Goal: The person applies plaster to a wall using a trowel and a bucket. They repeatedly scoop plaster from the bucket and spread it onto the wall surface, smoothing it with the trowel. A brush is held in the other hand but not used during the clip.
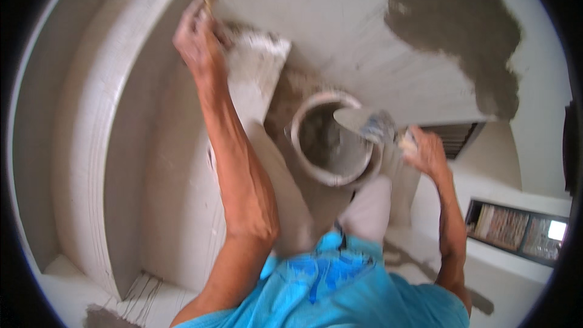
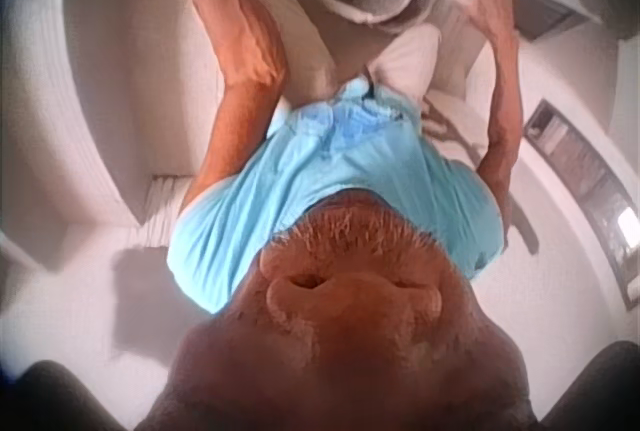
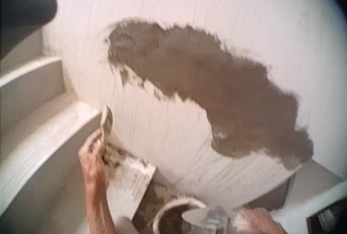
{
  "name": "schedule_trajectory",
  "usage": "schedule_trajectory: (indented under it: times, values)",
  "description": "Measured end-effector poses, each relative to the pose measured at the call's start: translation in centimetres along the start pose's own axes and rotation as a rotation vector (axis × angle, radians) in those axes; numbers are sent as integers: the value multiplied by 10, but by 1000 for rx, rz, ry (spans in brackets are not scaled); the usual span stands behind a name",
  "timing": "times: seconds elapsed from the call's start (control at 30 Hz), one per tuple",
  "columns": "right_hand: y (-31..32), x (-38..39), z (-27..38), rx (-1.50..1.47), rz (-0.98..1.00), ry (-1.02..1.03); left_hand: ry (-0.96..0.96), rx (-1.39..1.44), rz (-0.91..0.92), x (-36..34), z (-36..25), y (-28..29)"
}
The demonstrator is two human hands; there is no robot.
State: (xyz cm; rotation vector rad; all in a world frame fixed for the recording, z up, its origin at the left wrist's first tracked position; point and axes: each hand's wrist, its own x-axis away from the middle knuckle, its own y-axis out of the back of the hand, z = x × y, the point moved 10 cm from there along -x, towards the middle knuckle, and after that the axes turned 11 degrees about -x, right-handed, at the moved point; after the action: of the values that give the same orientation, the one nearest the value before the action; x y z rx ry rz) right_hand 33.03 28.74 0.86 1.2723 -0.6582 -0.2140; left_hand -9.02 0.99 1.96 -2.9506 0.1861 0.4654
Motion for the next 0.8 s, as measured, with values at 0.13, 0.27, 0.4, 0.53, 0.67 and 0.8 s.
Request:
schedule_trajectory:
  times: [0.13, 0.27, 0.4, 0.53, 0.67, 0.8]
  values:
    - [-24, 11, 21, 51, 101, 93, 48, -28, -32, -3, 5, -2]
    - [-66, 0, 24, 129, 124, 103, 153, 66, -4, -5, 23, -16]
    - [-90, -19, 33, 171, -16, 223, 193, 15, -9, -9, 32, -9]
    - [-111, -41, 33, 226, 23, 237, 195, 43, 3, -9, 35, -12]
    - [-127, -52, 48, 259, -23, 359, 189, 9, 1, -8, 33, -14]
    - [-131, -56, 48, 230, 5, 383, 169, -33, 1, -7, 33, -13]
